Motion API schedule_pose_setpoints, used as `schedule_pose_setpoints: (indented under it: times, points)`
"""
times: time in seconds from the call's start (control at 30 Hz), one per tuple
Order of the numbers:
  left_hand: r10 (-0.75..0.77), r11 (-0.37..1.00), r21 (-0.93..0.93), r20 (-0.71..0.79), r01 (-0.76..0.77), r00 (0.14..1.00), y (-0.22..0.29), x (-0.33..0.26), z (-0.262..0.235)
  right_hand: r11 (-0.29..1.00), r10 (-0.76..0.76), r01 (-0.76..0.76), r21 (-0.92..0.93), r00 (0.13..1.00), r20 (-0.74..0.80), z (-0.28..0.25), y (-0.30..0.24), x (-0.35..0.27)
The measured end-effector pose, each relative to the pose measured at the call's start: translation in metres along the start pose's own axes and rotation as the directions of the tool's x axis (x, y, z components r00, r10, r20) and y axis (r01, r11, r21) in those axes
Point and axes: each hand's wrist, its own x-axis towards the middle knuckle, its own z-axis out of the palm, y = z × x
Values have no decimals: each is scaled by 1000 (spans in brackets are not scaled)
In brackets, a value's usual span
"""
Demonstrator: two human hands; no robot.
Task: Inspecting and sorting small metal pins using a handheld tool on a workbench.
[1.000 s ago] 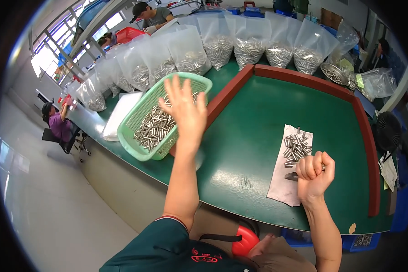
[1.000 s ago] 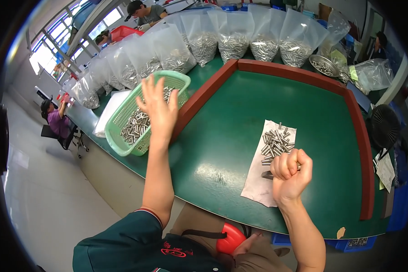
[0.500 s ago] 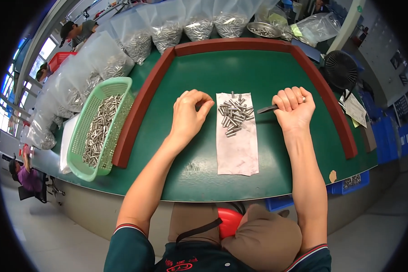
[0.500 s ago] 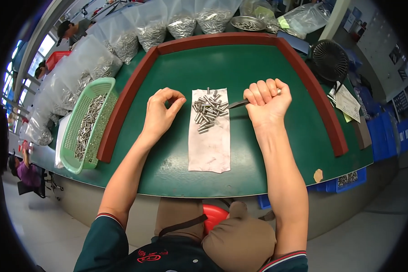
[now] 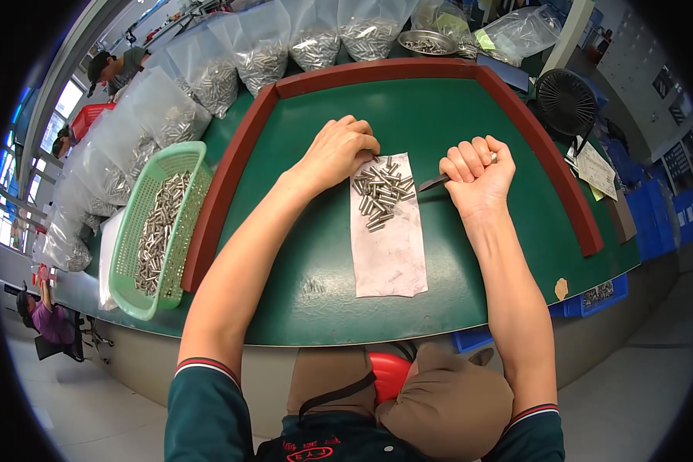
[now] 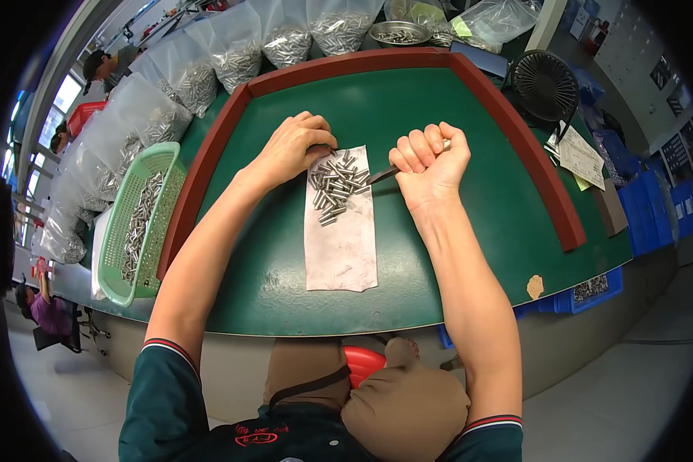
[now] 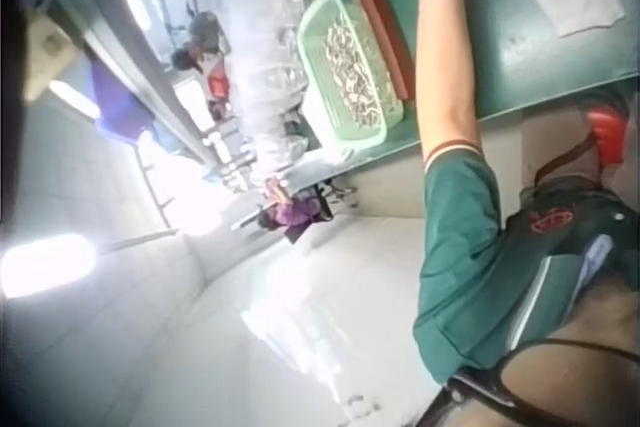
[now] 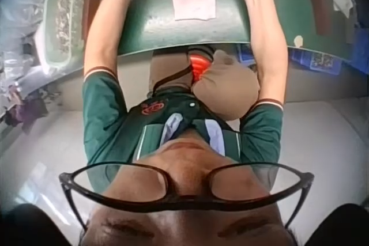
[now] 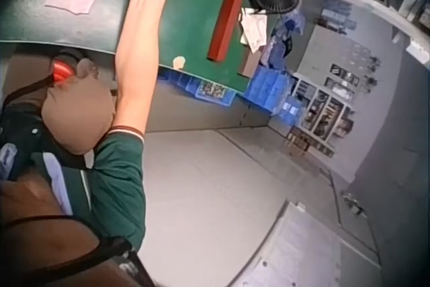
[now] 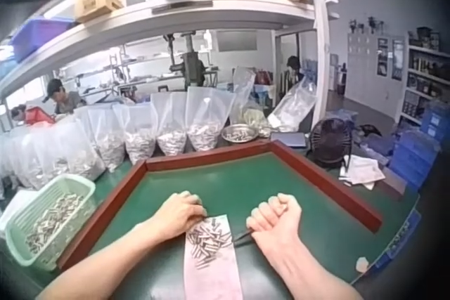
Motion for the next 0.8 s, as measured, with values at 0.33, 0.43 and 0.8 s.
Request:
schedule_pose_setpoints:
  times: [0.33, 0.43, 0.8]
  points:
    - [-497, 411, -805, 197, 428, 845, 44, -48, -22, 990, -36, 44, -133, 997, 62, 9, 0, -7]
    - [-528, 112, -919, 267, 377, 806, 55, -79, -22, 987, -5, 25, -158, 992, 126, 14, 8, -11]
    - [-554, -48, -918, 353, 394, 754, 45, -87, -20, 985, 4, 24, -169, 987, 161, 15, 6, -13]
